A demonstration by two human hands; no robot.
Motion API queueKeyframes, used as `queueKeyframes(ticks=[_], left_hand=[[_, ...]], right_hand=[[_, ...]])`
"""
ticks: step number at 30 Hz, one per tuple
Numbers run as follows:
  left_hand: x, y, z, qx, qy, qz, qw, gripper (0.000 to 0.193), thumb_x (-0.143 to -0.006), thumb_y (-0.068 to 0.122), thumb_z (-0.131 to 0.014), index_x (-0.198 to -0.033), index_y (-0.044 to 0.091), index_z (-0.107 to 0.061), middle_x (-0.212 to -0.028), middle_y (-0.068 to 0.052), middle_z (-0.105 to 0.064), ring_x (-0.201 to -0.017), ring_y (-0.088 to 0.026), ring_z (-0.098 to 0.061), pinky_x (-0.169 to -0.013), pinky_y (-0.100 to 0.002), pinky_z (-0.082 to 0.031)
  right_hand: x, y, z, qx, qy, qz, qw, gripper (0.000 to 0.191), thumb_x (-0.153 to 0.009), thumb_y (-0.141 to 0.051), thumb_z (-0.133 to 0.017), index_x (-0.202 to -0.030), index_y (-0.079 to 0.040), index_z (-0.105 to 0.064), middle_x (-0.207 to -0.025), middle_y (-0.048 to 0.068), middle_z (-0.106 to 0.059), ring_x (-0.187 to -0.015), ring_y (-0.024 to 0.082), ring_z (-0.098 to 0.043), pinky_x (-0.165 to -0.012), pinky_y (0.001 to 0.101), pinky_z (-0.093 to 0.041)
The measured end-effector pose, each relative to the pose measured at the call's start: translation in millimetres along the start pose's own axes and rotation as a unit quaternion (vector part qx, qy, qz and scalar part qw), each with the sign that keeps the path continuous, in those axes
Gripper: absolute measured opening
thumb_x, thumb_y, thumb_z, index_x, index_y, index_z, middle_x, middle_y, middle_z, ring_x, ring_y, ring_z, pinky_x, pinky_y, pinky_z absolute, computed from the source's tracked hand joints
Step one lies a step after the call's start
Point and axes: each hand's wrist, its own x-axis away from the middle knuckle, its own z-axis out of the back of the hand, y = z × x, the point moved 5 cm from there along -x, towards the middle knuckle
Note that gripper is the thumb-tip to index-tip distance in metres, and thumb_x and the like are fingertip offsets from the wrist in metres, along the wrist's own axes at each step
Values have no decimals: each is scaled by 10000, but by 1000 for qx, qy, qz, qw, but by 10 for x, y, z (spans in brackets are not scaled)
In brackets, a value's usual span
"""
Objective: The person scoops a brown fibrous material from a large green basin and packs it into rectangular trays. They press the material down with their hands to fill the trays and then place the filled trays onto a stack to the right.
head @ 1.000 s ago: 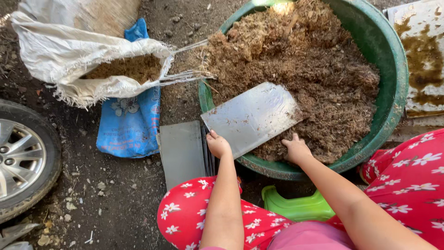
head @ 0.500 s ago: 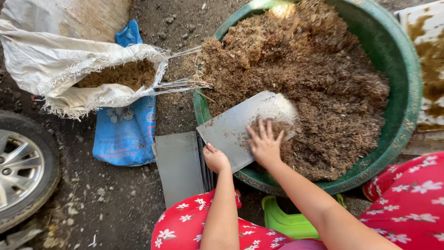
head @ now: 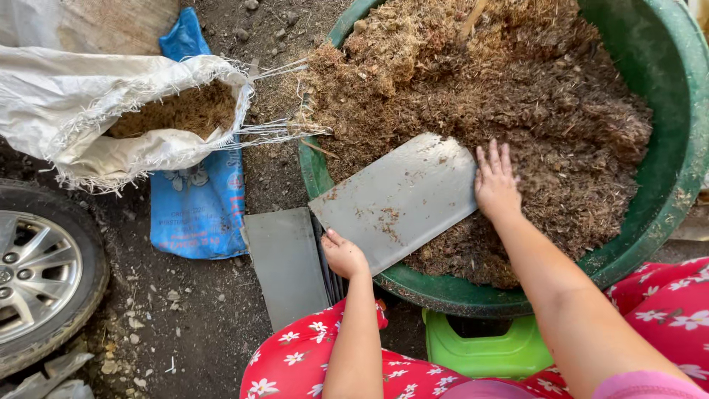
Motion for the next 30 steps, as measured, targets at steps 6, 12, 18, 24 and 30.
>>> queueKeyframes(ticks=[6,12,18,24,30], left_hand=[[-8,41,-32,-17,-12,17,1000,440,-1051,422,-444,-1104,59,-688,-1007,-192,-747,-914,-430,-685,-789,-534,-513],[47,223,18,2,-24,12,1000,428,-1054,430,-445,-1097,83,-694,-1010,-175,-749,-908,-425,-680,-770,-531,-513],[150,358,55,-3,-34,-15,999,414,-1038,441,-468,-1096,121,-725,-997,-137,-764,-889,-393,-702,-751,-511,-534],[142,345,68,-3,-16,-54,998,418,-1040,420,-476,-1138,98,-723,-1031,-168,-749,-900,-409,-692,-746,-519,-529],[164,313,39,-52,-33,-16,998,440,-1044,432,-456,-1158,97,-717,-1013,-170,-748,-902,-417,-683,-747,-533,-515]], right_hand=[[126,129,554,29,-72,-72,994,917,-932,163,-399,-1626,-379,-147,-1745,6,51,-1555,398,-98,-836,406,-653],[66,112,964,-90,81,-69,990,659,-961,-61,-612,-1571,-168,-388,-1514,196,-401,-1201,364,-577,-962,452,-546],[555,-1105,481,-106,259,227,933,413,-880,24,-650,-1291,-18,-643,-1290,179,-687,-1184,271,-634,-1046,373,-538],[886,-1976,-193,-31,241,321,915,504,-946,-378,-572,-1445,-308,-551,-1609,62,-383,-1470,320,-346,-1162,646,-180],[-282,-1123,96,12,109,127,986,497,-1087,-303,-355,-1584,-300,-344,-1683,53,-275,-1545,274,-233,-1234,624,-85]])
